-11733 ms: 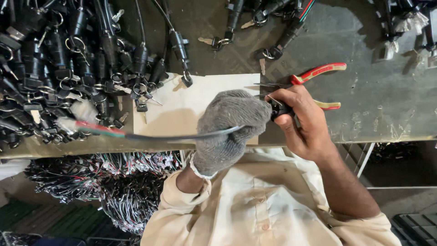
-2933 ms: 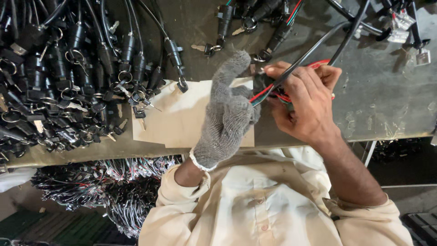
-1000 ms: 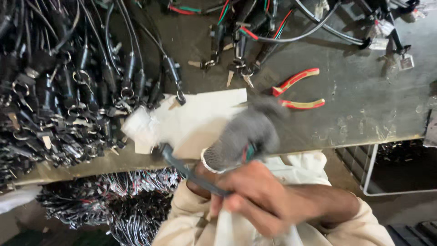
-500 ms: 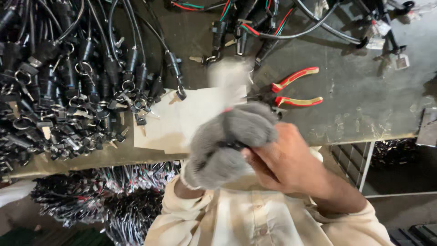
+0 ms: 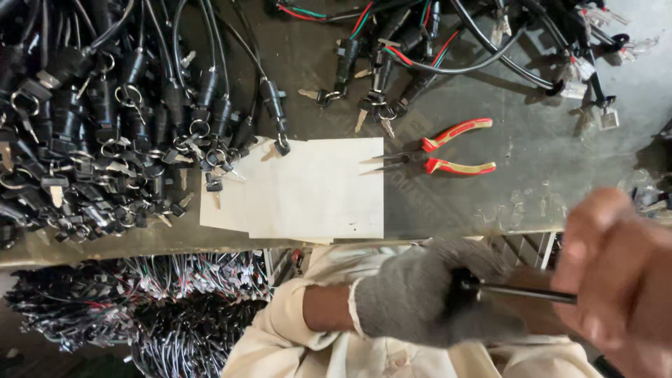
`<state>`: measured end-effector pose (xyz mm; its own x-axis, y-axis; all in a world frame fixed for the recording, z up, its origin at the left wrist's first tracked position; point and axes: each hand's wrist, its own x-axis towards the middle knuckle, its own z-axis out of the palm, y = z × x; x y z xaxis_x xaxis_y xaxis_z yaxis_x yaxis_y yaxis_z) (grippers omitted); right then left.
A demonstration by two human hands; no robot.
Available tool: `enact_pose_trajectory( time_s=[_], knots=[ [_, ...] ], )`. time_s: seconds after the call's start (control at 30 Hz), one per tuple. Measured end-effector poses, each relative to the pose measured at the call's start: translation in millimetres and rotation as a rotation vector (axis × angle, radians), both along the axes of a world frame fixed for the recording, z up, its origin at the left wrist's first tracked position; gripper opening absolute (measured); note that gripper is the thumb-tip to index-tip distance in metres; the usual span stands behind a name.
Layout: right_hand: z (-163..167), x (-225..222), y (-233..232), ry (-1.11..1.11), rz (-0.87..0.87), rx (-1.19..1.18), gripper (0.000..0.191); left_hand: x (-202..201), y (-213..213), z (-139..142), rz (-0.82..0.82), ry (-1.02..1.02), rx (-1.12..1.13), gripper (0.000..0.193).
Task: The person attaches black connector housings to the ends of electrical cables at a workbench, threading the wire ends into the connectors and pressing them together by hand, occasionally using pliers to grip or crimp parts. They work through multiple cables one at a time, setting finished assemblies aside on the bench.
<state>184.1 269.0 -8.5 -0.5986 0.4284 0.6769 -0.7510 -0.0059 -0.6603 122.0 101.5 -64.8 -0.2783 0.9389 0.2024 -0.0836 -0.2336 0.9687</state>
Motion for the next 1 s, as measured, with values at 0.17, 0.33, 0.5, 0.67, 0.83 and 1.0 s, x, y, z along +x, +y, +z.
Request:
enact_pose_trajectory(
  time_s=[0.17,0.33,0.5,0.67,0.83,1.0],
  knots=[
    [-43,50,-5,0.012,0.059,-0.042,0.026,-49,-9,-13,0.082,0.342,0.063,0.023],
    [-35,-2,10,-0.098,-0.137,-0.283,0.034,-57,-17,-26,-0.274,-0.338,0.009,0.031],
    [-68,-27,-5,-0.590,0.005,-0.077,0.043,-66,-15,-24,-0.182,-0.821,0.139,0.035],
    [-111,8,-35,-0.987,0.224,-0.127,0.038,-88,-8,-29,0.289,0.120,-0.075,0.020],
    [-117,13,-28,-0.998,-0.254,0.511,0.043,-60,3,-45,0.444,-0.155,-0.038,0.026],
    [-107,8,-22,-0.738,-0.148,0.519,0.056,-62,-12,-46,0.518,-0.005,-0.258,0.036]
  ],
)
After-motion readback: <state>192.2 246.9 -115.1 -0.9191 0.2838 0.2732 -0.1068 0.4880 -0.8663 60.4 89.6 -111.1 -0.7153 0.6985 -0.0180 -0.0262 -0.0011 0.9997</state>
